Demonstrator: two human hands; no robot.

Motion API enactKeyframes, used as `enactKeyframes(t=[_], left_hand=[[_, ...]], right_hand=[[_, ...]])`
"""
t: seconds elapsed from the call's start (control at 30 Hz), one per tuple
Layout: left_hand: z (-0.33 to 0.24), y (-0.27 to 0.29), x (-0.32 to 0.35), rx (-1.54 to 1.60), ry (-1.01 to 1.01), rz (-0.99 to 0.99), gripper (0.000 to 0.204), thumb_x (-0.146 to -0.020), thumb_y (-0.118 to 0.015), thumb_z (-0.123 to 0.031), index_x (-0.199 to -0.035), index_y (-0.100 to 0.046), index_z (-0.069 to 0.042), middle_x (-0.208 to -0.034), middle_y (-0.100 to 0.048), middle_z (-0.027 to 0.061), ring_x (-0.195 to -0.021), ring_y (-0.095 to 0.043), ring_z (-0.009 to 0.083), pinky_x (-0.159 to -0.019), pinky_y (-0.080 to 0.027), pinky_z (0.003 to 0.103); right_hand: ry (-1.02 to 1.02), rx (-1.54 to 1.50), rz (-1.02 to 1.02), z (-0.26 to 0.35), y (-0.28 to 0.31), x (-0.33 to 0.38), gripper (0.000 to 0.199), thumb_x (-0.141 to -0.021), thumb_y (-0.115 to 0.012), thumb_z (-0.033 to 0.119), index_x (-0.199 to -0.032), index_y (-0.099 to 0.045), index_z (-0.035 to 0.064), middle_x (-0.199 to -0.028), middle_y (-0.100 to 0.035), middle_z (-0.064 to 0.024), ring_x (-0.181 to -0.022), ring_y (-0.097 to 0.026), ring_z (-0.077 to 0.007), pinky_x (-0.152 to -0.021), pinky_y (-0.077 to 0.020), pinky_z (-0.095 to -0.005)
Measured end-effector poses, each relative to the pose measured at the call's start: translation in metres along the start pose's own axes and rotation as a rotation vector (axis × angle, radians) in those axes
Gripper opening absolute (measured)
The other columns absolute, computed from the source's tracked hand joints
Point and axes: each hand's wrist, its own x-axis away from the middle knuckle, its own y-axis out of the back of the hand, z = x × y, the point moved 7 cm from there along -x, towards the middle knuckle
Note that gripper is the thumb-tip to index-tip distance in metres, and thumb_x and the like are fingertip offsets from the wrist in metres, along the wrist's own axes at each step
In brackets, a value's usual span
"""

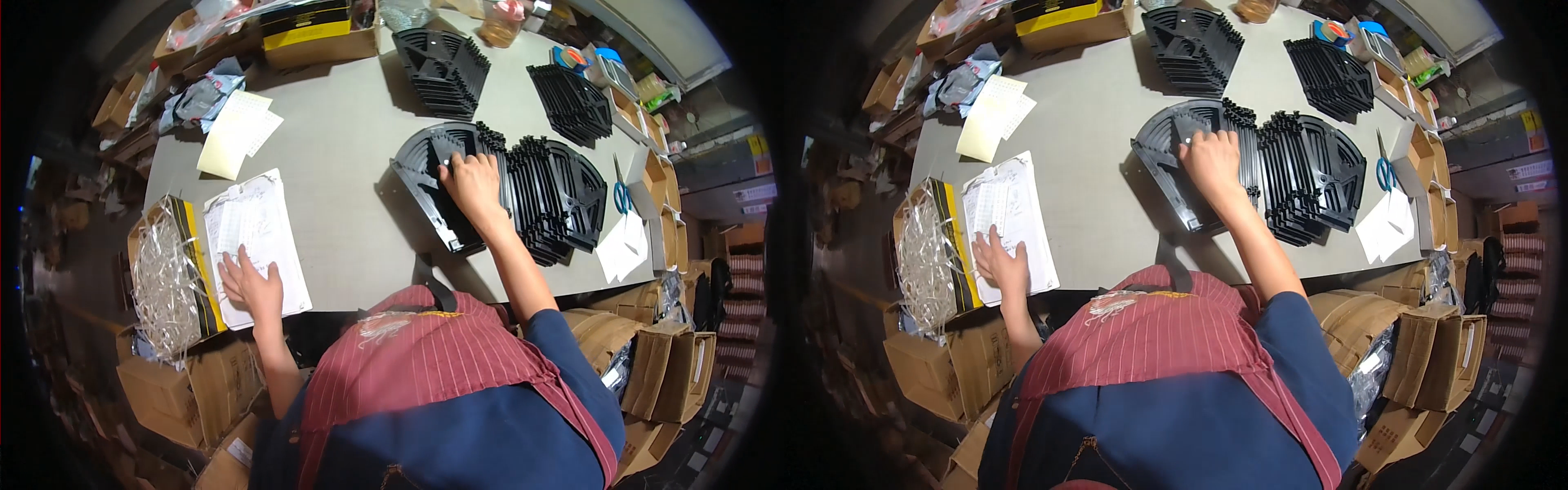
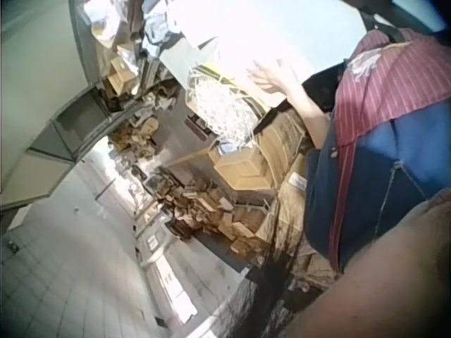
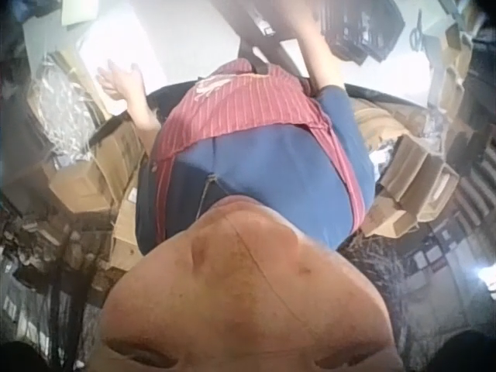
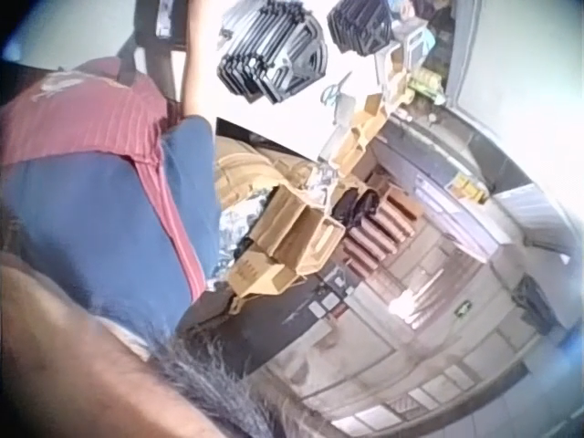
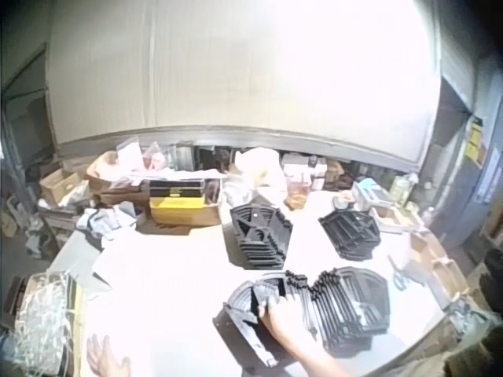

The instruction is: The person assembles black plastic components on a workbench. They pick up individual frames and smaller plastic pieces, fitting them together by hand. The person stacks the assembled units and occasionally handles small white labels or papers.

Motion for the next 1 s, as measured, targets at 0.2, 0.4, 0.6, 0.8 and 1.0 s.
enactKeyframes(t=[0.2, 0.4, 0.6, 0.8, 1.0], left_hand=[[-0.08, -0.02, 0.005, 0.287, -0.264, 0.075, 0.074, -0.084, -0.074, -0.02, -0.149, -0.041, -0.003, -0.156, -0.032, 0.0289, -0.144, -0.031, 0.0451, -0.118, -0.023, 0.057], [-0.208, 0.019, 0.043, 0.531, -0.656, 0.061, 0.086, -0.086, -0.075, -0.025, -0.154, -0.029, 0.001, -0.159, -0.026, 0.0301, -0.145, -0.031, 0.0469, -0.116, -0.025, 0.058], [-0.296, 0.03, 0.076, 0.556, -1.059, 0.142, 0.096, -0.084, -0.077, -0.036, -0.154, -0.027, 0.005, -0.159, -0.028, 0.029, -0.148, -0.028, 0.0428, -0.119, -0.017, 0.057], [-0.315, -0.005, 0.104, 0.417, -1.24, 0.268, 0.081, -0.078, -0.08, -0.027, -0.144, -0.044, 0.003, -0.155, -0.031, 0.0311, -0.148, -0.028, 0.0437, -0.119, -0.016, 0.058], [-0.31, -0.017, 0.112, 0.412, -1.239, 0.278, 0.076, -0.075, -0.08, -0.021, -0.14, -0.048, 0.001, -0.155, -0.032, 0.0301, -0.148, -0.026, 0.0439, -0.12, -0.016, 0.058]], right_hand=[[0.009, -0.105, -0.052, -0.008, 0.03, 0.019, 0.033, -0.087, -0.071, 0.035, -0.093, -0.073, 0.0025, -0.094, -0.069, -0.0162, -0.096, -0.06, -0.032, -0.093, -0.0418, -0.0453], [-0.561, -0.458, 0.111, -0.115, -0.009, 0.08, 0.08, -0.088, -0.069, 0.057, -0.134, -0.054, -0.0083, -0.13, -0.059, -0.0326, -0.119, -0.058, -0.0451, -0.102, -0.0464, -0.0484], [-0.701, -0.662, 0.199, -0.111, -0.043, 0.111, 0.082, -0.094, -0.062, 0.057, -0.139, -0.05, -0.0103, -0.128, -0.06, -0.0348, -0.122, -0.055, -0.0466, -0.107, -0.0414, -0.0485], [-0.631, -0.557, 0.16, -0.099, -0.033, 0.101, 0.084, -0.089, -0.067, 0.055, -0.138, -0.049, -0.0102, -0.139, -0.055, -0.0298, -0.127, -0.049, -0.0474, -0.111, -0.0354, -0.0494], [-0.806, -0.544, 0.252, -0.1, -0.02, 0.088, 0.093, -0.076, -0.074, 0.059, -0.133, -0.052, -0.0111, -0.124, -0.062, -0.0333, -0.114, -0.063, -0.0411, -0.097, -0.0496, -0.0458]])
